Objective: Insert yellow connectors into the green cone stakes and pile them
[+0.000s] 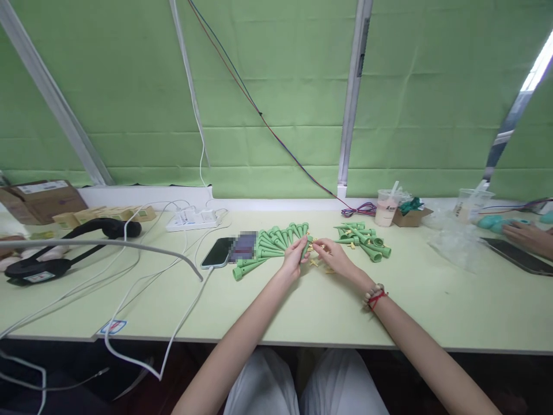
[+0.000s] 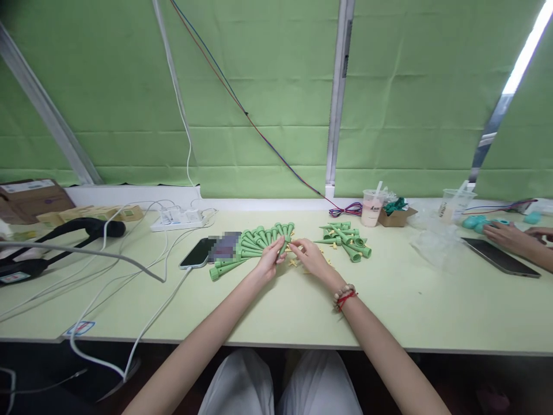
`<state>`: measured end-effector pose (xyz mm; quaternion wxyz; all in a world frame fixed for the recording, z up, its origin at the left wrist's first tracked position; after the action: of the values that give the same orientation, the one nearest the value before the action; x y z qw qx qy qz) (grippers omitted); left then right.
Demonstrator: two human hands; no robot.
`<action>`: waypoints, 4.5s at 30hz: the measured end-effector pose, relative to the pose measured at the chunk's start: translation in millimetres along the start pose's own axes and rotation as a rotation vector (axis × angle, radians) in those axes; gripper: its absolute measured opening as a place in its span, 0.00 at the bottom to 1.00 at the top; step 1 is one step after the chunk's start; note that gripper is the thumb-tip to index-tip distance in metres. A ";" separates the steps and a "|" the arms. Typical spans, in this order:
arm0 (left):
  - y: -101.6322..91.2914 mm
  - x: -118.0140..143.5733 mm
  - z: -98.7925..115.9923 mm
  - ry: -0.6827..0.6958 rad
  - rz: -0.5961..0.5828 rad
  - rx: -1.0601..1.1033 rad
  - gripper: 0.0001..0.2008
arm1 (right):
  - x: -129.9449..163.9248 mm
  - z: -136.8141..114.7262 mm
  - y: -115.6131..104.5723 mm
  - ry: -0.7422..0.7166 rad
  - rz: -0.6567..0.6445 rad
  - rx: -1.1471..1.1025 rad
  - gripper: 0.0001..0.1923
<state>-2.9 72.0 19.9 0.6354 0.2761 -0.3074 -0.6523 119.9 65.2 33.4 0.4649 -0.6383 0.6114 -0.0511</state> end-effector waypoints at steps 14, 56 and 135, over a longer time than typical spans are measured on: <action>5.1 0.7 4.0 0.031 -0.110 -0.067 0.23 | -0.5 -11.2 25.7 0.287 -0.197 -0.735 0.21; 6.8 4.7 0.6 -0.004 -0.103 -0.072 0.26 | 5.8 -15.6 -2.2 -0.244 0.026 0.331 0.11; 9.2 6.1 8.7 0.171 -0.144 -0.274 0.28 | -2.9 -3.9 13.5 0.122 -0.016 -0.241 0.19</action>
<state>-3.6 66.4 32.7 0.6425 0.2630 -0.1398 -0.7060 106.8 67.9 28.2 0.3464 -0.6903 0.6349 -0.0196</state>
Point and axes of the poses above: each hand's wrist, its own x-axis away from the middle knuckle, its own y-axis out of the palm, z = x × y, the point moved 5 cm from there along -x, towards the middle knuckle, and after that the axes turned 15 degrees about x, right-handed, at the moved point
